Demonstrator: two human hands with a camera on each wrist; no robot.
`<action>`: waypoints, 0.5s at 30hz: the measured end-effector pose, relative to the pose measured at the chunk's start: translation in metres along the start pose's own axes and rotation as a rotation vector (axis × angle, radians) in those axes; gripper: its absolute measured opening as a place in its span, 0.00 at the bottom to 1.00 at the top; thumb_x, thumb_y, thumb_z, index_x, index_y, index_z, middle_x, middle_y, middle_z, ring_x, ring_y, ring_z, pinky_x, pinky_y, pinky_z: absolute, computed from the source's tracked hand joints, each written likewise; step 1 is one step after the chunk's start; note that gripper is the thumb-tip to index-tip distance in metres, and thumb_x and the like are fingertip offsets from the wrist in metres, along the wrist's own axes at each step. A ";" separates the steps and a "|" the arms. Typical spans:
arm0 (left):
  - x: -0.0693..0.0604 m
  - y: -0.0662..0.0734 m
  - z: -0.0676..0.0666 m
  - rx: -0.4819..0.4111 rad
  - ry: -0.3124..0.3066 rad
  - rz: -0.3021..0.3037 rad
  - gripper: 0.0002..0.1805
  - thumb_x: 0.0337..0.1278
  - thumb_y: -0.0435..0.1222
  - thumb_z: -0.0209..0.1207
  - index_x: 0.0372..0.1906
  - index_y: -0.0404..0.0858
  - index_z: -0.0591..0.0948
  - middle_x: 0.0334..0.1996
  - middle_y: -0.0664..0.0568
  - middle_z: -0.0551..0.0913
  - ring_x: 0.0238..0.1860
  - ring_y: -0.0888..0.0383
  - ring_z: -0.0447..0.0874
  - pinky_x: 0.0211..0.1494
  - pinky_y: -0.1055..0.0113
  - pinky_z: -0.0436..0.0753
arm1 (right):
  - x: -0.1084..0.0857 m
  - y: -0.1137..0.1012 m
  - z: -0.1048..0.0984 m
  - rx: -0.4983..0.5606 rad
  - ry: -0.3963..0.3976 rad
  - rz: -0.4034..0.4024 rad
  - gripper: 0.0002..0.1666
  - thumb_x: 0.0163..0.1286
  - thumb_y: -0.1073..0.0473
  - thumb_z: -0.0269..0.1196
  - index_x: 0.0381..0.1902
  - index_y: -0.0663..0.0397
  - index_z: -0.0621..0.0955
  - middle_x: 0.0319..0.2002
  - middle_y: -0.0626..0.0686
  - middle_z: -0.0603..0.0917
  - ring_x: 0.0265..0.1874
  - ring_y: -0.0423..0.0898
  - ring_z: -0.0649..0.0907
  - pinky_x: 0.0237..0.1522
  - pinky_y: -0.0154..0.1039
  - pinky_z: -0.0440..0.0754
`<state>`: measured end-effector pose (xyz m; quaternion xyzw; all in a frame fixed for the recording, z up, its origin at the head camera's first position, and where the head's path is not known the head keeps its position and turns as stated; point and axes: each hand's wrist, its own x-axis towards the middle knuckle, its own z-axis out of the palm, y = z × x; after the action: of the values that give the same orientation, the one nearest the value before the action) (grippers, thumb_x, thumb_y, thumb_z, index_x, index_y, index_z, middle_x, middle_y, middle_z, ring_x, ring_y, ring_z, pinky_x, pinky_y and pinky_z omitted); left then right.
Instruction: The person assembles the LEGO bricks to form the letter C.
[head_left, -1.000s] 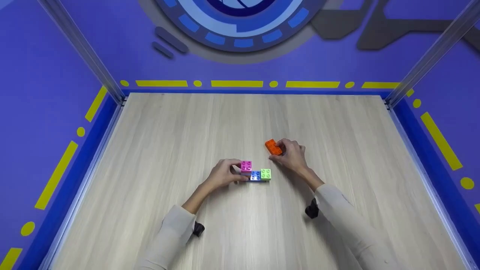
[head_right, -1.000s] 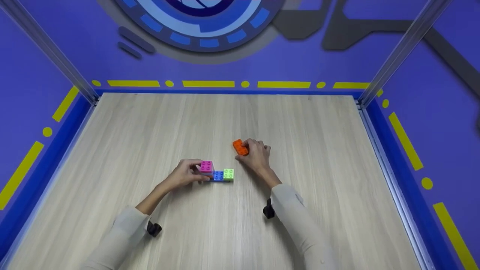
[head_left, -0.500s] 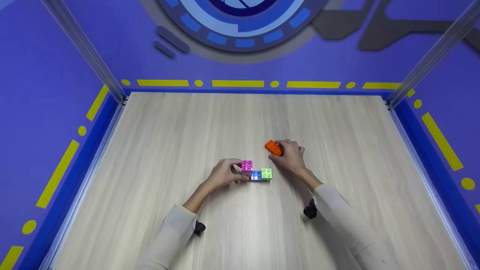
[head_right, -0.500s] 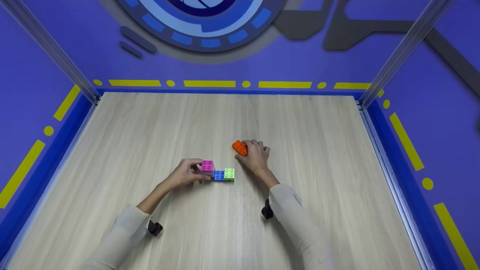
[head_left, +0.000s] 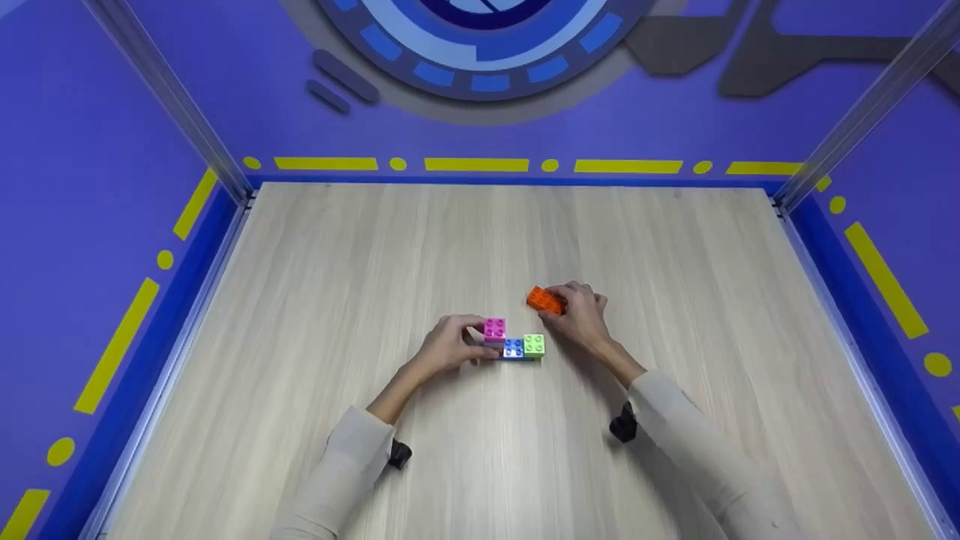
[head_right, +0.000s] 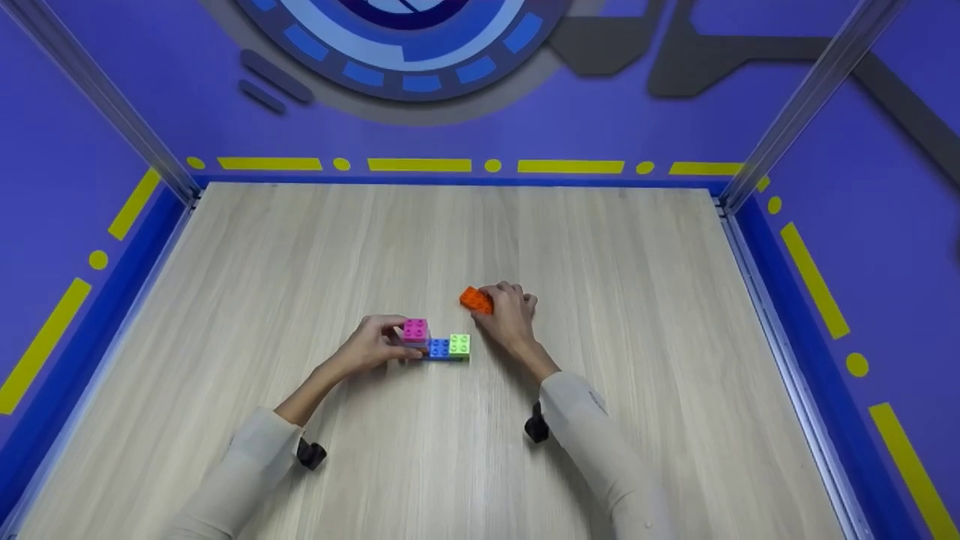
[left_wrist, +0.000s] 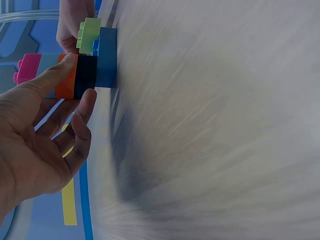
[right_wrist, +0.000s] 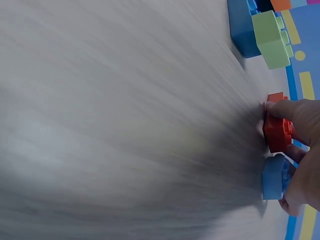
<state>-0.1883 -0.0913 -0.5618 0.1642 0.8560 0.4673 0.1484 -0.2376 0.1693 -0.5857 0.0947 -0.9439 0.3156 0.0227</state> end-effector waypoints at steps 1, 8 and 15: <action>0.000 0.000 0.000 -0.004 -0.001 -0.001 0.22 0.46 0.41 0.72 0.50 0.45 0.83 0.43 0.50 0.85 0.26 0.62 0.83 0.26 0.72 0.75 | -0.001 -0.001 -0.001 -0.008 0.006 -0.008 0.26 0.57 0.53 0.72 0.53 0.56 0.82 0.48 0.58 0.82 0.50 0.56 0.76 0.52 0.56 0.57; 0.001 0.000 0.000 -0.014 -0.004 0.006 0.20 0.45 0.41 0.72 0.48 0.44 0.84 0.41 0.50 0.86 0.27 0.59 0.84 0.25 0.72 0.76 | -0.006 -0.005 -0.006 -0.048 0.044 -0.065 0.27 0.58 0.54 0.71 0.54 0.57 0.81 0.49 0.58 0.81 0.51 0.57 0.75 0.56 0.60 0.53; 0.001 -0.001 0.000 -0.005 0.002 0.005 0.22 0.44 0.42 0.73 0.49 0.45 0.84 0.42 0.51 0.86 0.25 0.63 0.83 0.26 0.71 0.76 | -0.012 -0.009 -0.012 0.023 0.042 -0.060 0.26 0.57 0.57 0.72 0.55 0.55 0.81 0.48 0.55 0.81 0.51 0.53 0.78 0.56 0.57 0.53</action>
<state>-0.1895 -0.0915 -0.5632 0.1653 0.8546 0.4699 0.1468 -0.2246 0.1714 -0.5715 0.1165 -0.9362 0.3277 0.0506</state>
